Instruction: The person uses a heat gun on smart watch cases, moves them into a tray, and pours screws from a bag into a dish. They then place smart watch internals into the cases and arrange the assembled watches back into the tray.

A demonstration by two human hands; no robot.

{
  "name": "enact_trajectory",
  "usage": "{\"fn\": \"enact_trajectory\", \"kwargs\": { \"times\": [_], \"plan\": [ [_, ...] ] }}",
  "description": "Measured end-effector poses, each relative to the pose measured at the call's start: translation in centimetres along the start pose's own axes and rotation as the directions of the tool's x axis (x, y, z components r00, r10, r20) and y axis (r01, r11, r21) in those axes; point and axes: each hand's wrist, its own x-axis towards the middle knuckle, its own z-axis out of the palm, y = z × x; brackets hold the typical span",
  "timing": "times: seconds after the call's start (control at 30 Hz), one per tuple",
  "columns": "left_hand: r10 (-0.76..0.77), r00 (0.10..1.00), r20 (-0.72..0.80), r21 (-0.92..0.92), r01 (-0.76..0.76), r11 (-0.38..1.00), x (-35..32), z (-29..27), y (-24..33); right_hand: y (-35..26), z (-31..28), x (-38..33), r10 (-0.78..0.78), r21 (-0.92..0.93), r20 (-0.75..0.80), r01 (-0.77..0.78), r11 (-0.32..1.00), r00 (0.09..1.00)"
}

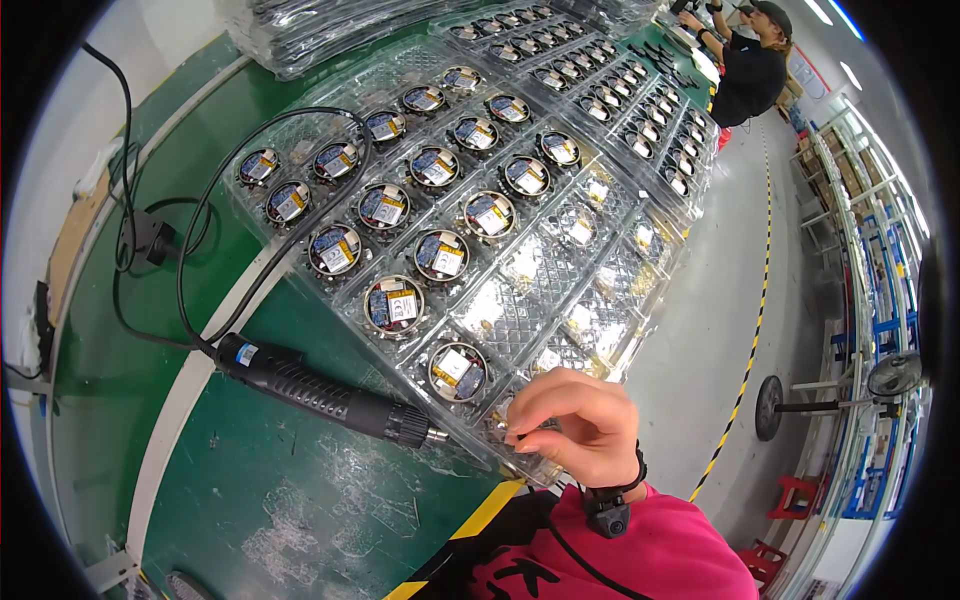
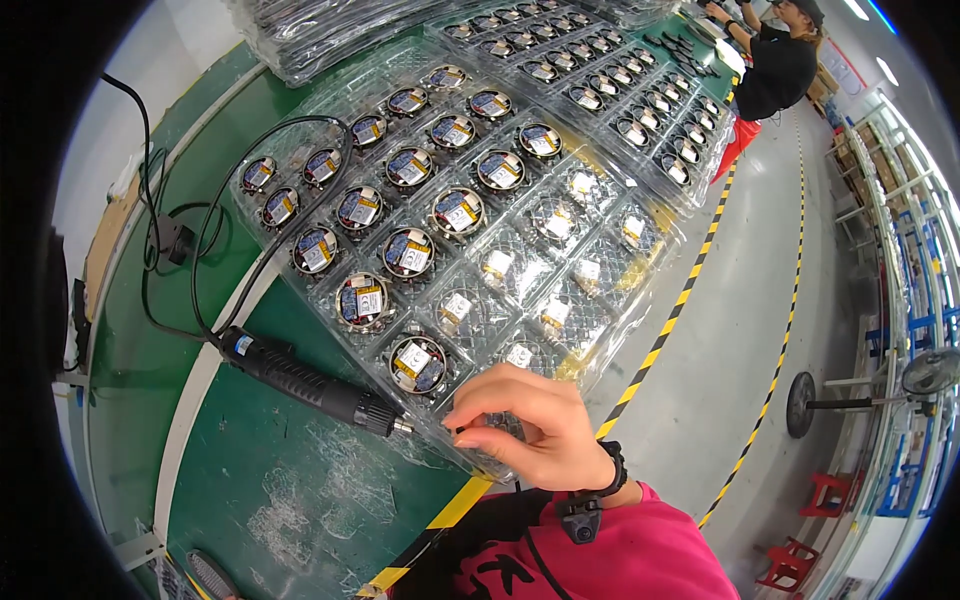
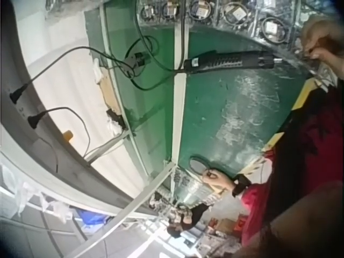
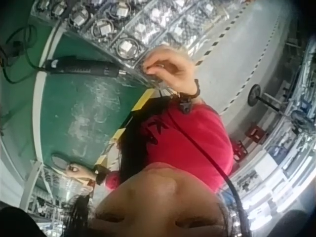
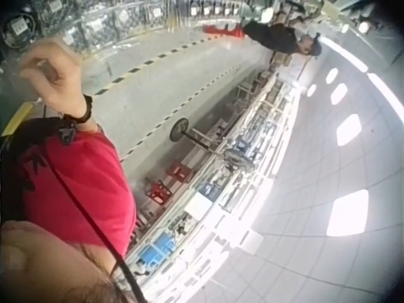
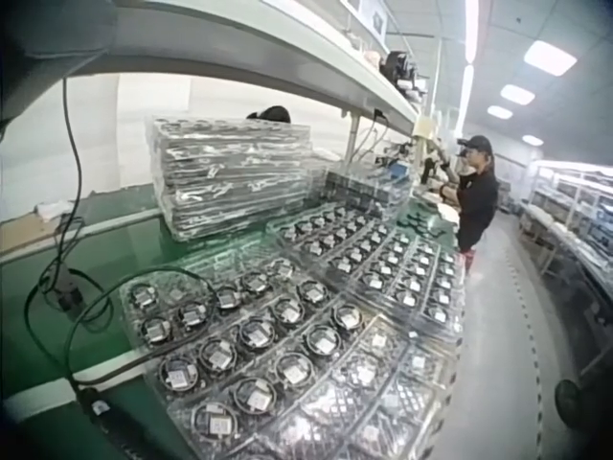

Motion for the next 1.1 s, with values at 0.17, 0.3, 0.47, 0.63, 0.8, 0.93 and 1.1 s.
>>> {"fn": "enact_trajectory", "kwargs": {
  "times": [0.17,0.3,0.47,0.63,0.8,0.93,1.1],
  "plan": [
    [0.003,1.0,0.002,0.008,-0.003,1.0,-0.1,-0.2,0.5,-0.1,0.0,0.1,0.001,-0.026,0.014,0.0,1.0,1.0],
    [-0.014,1.0,0.003,-0.011,0.014,1.0,-0.2,0.1,0.0,-0.2,0.0,0.2,0.009,-0.038,0.021,-0.009,0.999,1.0],
    [-0.023,0.999,0.026,0.008,0.023,1.0,0.1,-0.2,0.2,-0.1,0.1,0.2,0.012,-0.01,0.012,-0.012,1.0,1.0],
    [-0.006,1.0,0.025,0.014,0.006,1.0,0.1,-0.1,0.4,-0.2,0.0,0.1,0.006,0.0,0.023,-0.006,1.0,1.0],
    [0.055,0.998,-0.018,0.035,-0.054,0.998,0.0,0.0,-0.6,-0.5,0.3,0.2,0.041,0.014,0.005,-0.041,0.999,0.999],
    [0.038,0.999,-0.014,0.031,-0.037,0.999,-0.1,0.1,-0.7,-0.2,0.4,-0.1,0.03,-0.036,0.012,-0.03,0.999,0.999],
    [0.037,0.999,-0.018,0.032,-0.036,0.999,-0.1,0.1,-0.7,0.1,0.5,-0.2,-0.049,-0.18,0.011,0.05,0.982,0.999]
  ]
}}
